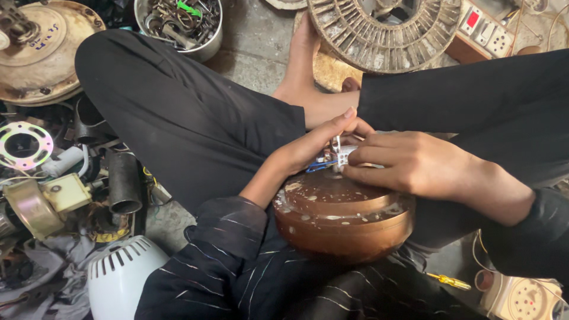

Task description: The person sits on the floor and uses a yellow screwdriver to tighten screws on a small white electrical component held in their left hand. They repeatedly adjust the component and use the screwdriver to secure its parts.

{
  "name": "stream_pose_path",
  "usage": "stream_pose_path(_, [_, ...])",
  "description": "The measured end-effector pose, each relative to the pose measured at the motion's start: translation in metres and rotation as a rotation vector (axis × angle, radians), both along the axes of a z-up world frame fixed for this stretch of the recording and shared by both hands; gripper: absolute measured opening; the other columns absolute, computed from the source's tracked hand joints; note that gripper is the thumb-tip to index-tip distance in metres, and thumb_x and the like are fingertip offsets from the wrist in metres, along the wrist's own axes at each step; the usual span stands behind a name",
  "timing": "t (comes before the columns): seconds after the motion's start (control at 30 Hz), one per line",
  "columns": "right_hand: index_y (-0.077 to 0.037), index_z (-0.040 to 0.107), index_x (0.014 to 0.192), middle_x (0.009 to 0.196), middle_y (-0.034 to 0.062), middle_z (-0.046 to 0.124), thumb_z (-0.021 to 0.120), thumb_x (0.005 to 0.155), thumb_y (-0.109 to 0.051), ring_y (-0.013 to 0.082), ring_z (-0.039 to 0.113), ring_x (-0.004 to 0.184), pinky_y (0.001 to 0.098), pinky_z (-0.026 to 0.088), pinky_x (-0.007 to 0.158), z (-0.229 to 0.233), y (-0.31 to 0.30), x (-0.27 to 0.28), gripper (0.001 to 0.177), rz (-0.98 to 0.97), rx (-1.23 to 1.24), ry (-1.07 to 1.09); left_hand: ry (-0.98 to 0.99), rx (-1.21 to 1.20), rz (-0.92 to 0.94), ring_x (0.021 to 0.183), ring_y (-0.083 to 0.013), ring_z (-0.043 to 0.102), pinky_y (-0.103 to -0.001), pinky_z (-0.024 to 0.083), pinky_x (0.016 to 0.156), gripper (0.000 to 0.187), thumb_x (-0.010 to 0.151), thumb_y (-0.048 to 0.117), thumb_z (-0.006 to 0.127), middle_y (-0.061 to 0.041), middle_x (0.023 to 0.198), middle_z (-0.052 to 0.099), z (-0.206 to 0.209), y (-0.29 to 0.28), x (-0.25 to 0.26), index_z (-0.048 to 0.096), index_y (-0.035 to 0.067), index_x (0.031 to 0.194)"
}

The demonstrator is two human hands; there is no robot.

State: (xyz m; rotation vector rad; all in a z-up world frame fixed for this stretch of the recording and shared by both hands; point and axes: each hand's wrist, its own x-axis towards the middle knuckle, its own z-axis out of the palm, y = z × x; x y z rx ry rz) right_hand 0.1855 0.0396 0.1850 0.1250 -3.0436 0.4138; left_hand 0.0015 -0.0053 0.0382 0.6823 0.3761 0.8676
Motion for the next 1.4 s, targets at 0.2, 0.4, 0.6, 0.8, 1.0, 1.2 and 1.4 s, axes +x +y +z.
stream_pose_path(0.2, [-0.005, 0.070, 0.118, 0.110, 0.0104, 0.068, 0.068, 0.076, -0.012, 0.0298, 0.069, 0.094, 0.0390, 0.059, 0.078, -0.006, 0.002, 0.003, 0.042, -0.029, -0.074, -0.023, -0.020, 0.007, -0.022, 0.100, -0.0181, 0.067, -0.031, 0.055, 0.089, 0.069, 0.110, 0.055, 0.037, -0.015, 0.109, 0.069, 0.001, -0.001, 0.000, 0.059, -0.007, 0.132])
stream_pose_path(0.4, [-0.003, 0.070, 0.116, 0.113, 0.0109, 0.067, 0.074, 0.081, -0.014, 0.0300, 0.069, 0.100, 0.0397, 0.058, 0.081, -0.010, 0.004, 0.000, 0.037, -0.095, -0.268, 0.075, -0.013, 0.044, -0.005, 0.096, -0.0122, 0.064, -0.027, 0.054, 0.087, 0.064, 0.110, 0.054, 0.037, -0.008, 0.106, 0.067, -0.003, 0.001, 0.001, 0.060, -0.004, 0.126])
stream_pose_path(0.6, [-0.003, 0.069, 0.106, 0.101, 0.0111, 0.064, 0.077, 0.082, -0.012, 0.0318, 0.066, 0.097, 0.0425, 0.056, 0.080, -0.012, 0.003, -0.009, 0.027, -0.090, -0.222, 0.063, -0.067, -0.075, 0.028, 0.087, -0.0072, 0.057, -0.024, 0.048, 0.078, 0.047, 0.111, 0.050, 0.043, 0.001, 0.097, 0.059, -0.012, 0.000, 0.006, 0.059, 0.006, 0.114])
stream_pose_path(0.8, [-0.001, 0.067, 0.098, 0.098, 0.0090, 0.065, 0.078, 0.082, -0.006, 0.0292, 0.066, 0.095, 0.0396, 0.056, 0.081, -0.013, 0.003, -0.008, 0.020, -0.145, -0.287, 0.134, -0.050, -0.034, 0.035, 0.093, -0.0112, 0.062, -0.027, 0.052, 0.085, 0.051, 0.111, 0.052, 0.043, -0.004, 0.105, 0.065, -0.013, -0.001, 0.005, 0.060, 0.005, 0.120])
stream_pose_path(1.0, [0.000, 0.068, 0.099, 0.103, 0.0058, 0.067, 0.073, 0.088, 0.002, 0.0125, 0.065, 0.088, 0.0254, 0.056, 0.077, -0.014, 0.003, 0.022, 0.012, -0.713, -0.757, 0.204, 0.023, 0.100, 0.040, 0.118, -0.0183, 0.066, -0.032, 0.052, 0.105, 0.063, 0.109, 0.053, 0.039, -0.012, 0.121, 0.069, -0.014, 0.002, 0.004, 0.062, -0.002, 0.128])
stream_pose_path(1.2, [-0.003, 0.069, 0.097, 0.095, 0.0046, 0.068, 0.078, 0.083, -0.002, 0.0157, 0.068, 0.081, 0.0288, 0.056, 0.072, -0.020, -0.001, 0.019, 0.017, -0.452, -0.593, 0.112, 0.039, 0.105, 0.011, 0.116, -0.0217, 0.061, -0.034, 0.049, 0.105, 0.053, 0.117, 0.041, 0.045, -0.016, 0.122, 0.065, -0.032, 0.003, 0.008, 0.059, -0.007, 0.134])
stream_pose_path(1.4, [-0.004, 0.064, 0.101, 0.100, 0.0087, 0.065, 0.073, 0.083, -0.006, 0.0304, 0.065, 0.095, 0.0409, 0.055, 0.084, -0.014, 0.000, -0.004, 0.021, -0.212, -0.409, 0.078, 0.184, 0.000, 0.099, 0.132, -0.0151, 0.052, -0.028, 0.041, 0.111, 0.060, 0.107, 0.039, 0.049, -0.010, 0.146, 0.055, -0.043, 0.006, 0.012, 0.048, -0.003, 0.150])
